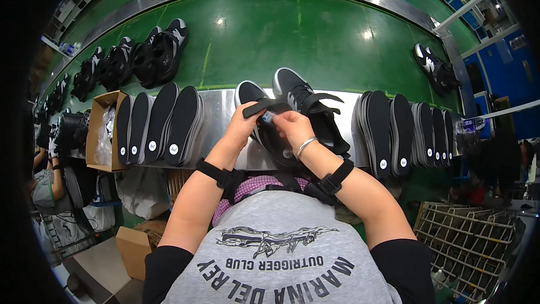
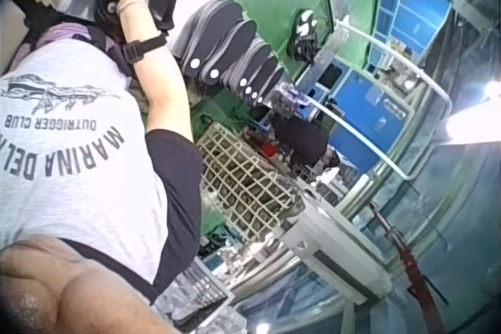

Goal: Insert insoles into finished shoe uppers at a factory workstation.

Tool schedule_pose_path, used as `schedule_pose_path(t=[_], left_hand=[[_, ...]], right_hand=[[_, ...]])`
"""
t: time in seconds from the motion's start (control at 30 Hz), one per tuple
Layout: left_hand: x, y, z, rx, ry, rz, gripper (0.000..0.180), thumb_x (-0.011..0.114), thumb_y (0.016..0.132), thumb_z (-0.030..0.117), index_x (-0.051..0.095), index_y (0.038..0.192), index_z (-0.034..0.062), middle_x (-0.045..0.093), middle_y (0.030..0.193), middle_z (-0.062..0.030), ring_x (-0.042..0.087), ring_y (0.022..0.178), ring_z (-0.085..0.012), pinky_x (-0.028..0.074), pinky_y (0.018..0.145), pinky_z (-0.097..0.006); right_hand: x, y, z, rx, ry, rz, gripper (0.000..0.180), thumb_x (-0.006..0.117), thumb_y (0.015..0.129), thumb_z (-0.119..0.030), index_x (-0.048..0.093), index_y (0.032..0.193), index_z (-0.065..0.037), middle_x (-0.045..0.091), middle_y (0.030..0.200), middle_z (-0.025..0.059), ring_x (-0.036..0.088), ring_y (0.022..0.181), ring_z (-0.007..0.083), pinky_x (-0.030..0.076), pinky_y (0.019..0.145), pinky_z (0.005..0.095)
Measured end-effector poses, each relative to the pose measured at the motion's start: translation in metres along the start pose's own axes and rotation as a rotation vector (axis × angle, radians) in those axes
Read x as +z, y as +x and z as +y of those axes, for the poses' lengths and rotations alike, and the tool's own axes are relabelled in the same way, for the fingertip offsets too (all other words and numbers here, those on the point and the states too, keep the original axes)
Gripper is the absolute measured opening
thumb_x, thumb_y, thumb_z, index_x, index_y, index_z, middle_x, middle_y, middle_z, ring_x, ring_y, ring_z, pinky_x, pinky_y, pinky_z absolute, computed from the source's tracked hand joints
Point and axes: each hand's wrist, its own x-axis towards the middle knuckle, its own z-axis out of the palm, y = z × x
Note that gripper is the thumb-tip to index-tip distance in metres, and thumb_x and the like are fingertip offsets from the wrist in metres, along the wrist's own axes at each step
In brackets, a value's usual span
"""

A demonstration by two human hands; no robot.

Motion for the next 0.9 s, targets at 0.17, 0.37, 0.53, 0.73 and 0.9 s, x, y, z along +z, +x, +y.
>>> schedule_pose_path(t=[0.17,0.37,0.53,0.73,0.9], left_hand=[[-0.005,-0.002,0.009,-0.004,-0.037,0.059,0.015,0.056,0.079,0.019,0.061,0.082,0.0046,0.052,0.064,0.0021,0.044,0.059,-0.0074,0.036,0.053,-0.022],[-0.012,-0.005,0.05,0.386,0.733,0.321,0.026,0.055,0.07,0.021,0.058,0.085,-0.0008,0.058,0.071,-0.0176,0.056,0.071,-0.0335,0.043,0.066,-0.04],[0.01,-0.061,0.085,0.669,0.763,0.112,0.039,0.061,0.071,0.025,0.048,0.099,0.0019,0.056,0.068,-0.0093,0.056,0.071,-0.0258,0.043,0.067,-0.032],[-0.064,-0.081,0.077,-0.021,0.239,-0.263,0.017,0.048,0.081,0.014,0.059,0.086,0.0011,0.061,0.073,-0.009,0.059,0.067,-0.0153,0.046,0.062,-0.028],[-0.351,-0.115,0.071,0.21,0.872,1.062,0.027,0.049,0.081,0.02,0.054,0.1,0.0018,0.059,0.083,-0.0137,0.058,0.073,-0.0233,0.047,0.064,-0.034]], right_hand=[[-0.007,-0.004,-0.009,-0.002,0.105,-0.388,0.011,0.059,0.077,-0.014,0.056,0.076,-0.003,0.052,0.067,-0.0005,0.046,0.063,0.0086,0.037,0.06,0.0213],[-0.036,-0.04,-0.046,-0.221,-0.156,-0.329,0.009,0.055,0.078,-0.011,0.053,0.075,-0.003,0.048,0.068,-0.0004,0.043,0.062,0.0082,0.035,0.057,0.0214],[-0.041,-0.059,-0.045,-0.27,-0.245,-0.285,0.006,0.055,0.08,-0.009,0.053,0.079,-0.004,0.05,0.07,-0.0023,0.043,0.062,0.0044,0.034,0.056,0.0171],[-0.021,-0.069,-0.052,-0.587,-0.63,-0.272,0.011,0.058,0.073,-0.007,0.055,0.082,-0.001,0.054,0.073,0.0075,0.052,0.065,0.0169,0.041,0.061,0.0267],[-0.096,-0.038,-0.038,-0.588,-0.821,0.249,0.019,0.059,0.075,-0.019,0.055,0.082,-0.002,0.055,0.076,0.0101,0.052,0.068,0.0235,0.042,0.065,0.0292]])
